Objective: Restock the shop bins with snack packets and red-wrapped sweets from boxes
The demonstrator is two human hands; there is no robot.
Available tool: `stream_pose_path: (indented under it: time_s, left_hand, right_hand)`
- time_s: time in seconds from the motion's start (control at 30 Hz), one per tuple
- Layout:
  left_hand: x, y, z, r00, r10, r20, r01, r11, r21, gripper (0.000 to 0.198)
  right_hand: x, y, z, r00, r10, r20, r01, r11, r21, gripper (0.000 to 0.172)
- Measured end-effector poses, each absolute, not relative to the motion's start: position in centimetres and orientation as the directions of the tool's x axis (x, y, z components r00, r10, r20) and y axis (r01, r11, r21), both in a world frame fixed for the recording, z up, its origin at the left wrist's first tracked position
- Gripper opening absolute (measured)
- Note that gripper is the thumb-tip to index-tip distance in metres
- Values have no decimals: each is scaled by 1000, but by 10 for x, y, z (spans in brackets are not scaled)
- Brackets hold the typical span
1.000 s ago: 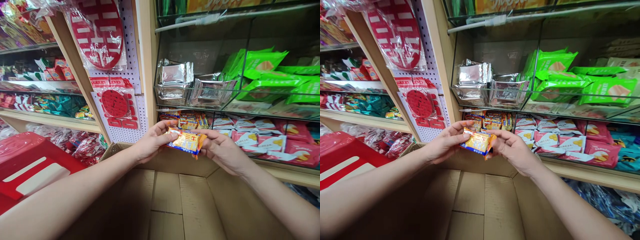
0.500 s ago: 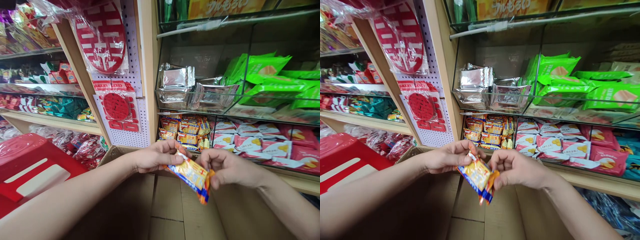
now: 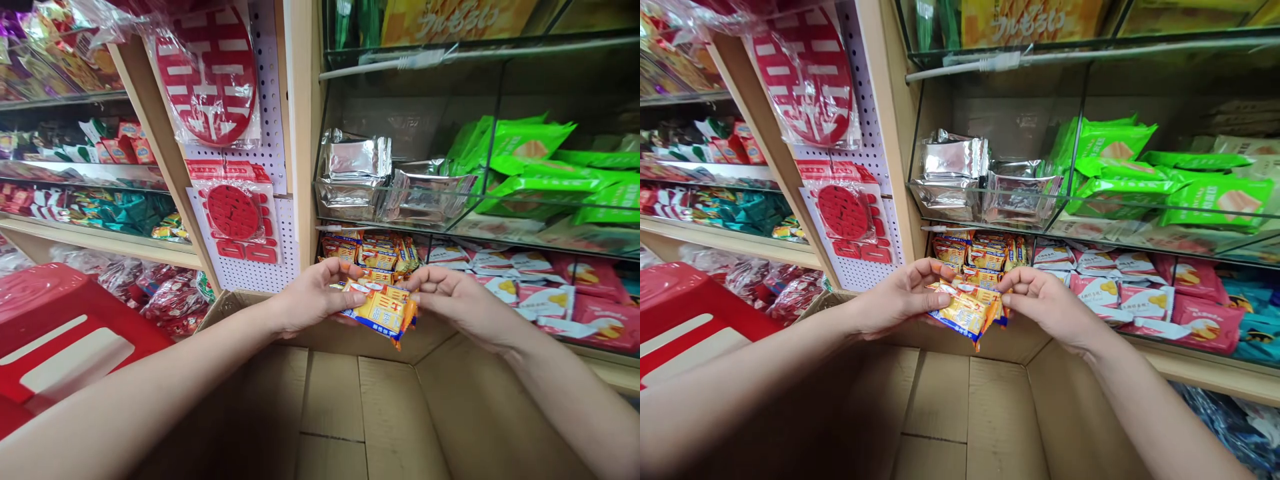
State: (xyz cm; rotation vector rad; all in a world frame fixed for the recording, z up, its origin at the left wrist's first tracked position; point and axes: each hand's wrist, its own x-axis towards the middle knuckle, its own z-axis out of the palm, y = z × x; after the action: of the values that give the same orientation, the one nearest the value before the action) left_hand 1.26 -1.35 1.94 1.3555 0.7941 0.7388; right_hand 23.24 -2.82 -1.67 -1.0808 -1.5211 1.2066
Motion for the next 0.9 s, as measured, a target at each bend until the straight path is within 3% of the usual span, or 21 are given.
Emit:
stream_pose_path:
  time_s: [0.17, 0.23, 0.37, 0.5, 0.73, 0.8, 0.9]
  left_hand:
    - [13, -8, 15, 479, 873, -91, 106, 45, 993, 29]
    - [12, -5, 13, 501, 860, -99, 116, 47, 992, 29]
    - [10, -3, 12, 526, 845, -97, 144, 24, 989, 27]
    - [10, -3, 10, 537, 841, -56, 158, -35, 987, 24]
    - [9, 1, 6, 582, 813, -14, 188, -118, 975, 23]
    - [9, 1, 5, 592, 806, 12, 190, -153, 970, 22]
    - [8, 1, 5, 604, 796, 32, 183, -177, 967, 22]
  right_hand:
    - [240, 7, -14, 34, 930, 365, 352, 331, -875, 16]
    - [238, 21, -15, 54, 894, 446, 509, 359, -782, 10]
    - [228, 35, -16, 21, 837, 547, 775, 332, -537, 14]
    - [224, 33, -19, 3, 801, 599, 833, 329, -445, 18]
    - [228, 29, -33, 305, 665, 682, 762, 259, -593, 20]
    - [227, 31, -33, 295, 661, 690, 791, 235, -564, 21]
    - [221, 34, -30, 169, 687, 707, 887, 207, -413, 24]
